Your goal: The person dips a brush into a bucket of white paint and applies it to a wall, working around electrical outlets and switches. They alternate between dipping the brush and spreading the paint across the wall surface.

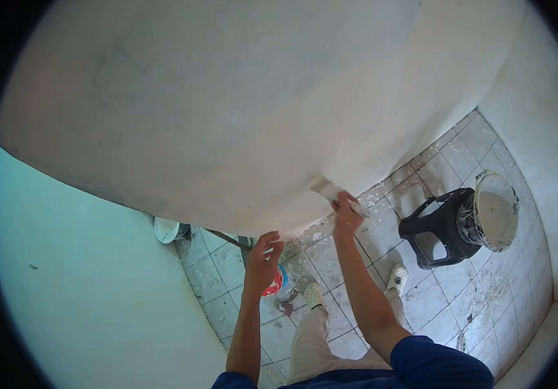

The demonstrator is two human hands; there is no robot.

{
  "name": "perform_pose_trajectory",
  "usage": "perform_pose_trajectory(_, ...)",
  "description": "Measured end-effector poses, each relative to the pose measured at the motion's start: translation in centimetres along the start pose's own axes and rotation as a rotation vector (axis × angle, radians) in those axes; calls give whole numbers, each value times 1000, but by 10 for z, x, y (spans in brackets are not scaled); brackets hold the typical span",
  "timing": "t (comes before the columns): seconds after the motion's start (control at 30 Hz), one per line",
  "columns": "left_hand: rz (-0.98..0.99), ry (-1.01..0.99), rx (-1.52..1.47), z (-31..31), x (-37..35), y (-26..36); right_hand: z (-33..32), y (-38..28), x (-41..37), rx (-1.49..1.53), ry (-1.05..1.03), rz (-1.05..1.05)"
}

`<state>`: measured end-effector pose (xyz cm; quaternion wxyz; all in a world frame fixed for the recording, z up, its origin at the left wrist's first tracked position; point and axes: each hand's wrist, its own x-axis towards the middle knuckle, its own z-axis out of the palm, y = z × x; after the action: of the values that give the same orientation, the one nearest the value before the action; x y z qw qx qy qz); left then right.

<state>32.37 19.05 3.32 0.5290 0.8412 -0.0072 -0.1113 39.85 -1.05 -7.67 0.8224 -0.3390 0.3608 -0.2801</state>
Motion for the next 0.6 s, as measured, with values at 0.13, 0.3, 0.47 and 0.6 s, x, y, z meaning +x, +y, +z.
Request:
perform_pose_trajectory(0.13,-5,-46,-27,-13,-2,-9,18,-29,5,2,-9,-137)
perform_pose_trajectory(0.3,65,-57,-17,-14,2,22,135,-202,-93,224,-221,-329)
perform_pose_trajectory(0.47,20,-26,-46,-10,-16,44,123,-148,-82,135,-151,-325)
perform_pose_trajectory(0.6,3,24,-77,-3,-38,13,14,4,-5,-101,9,-68)
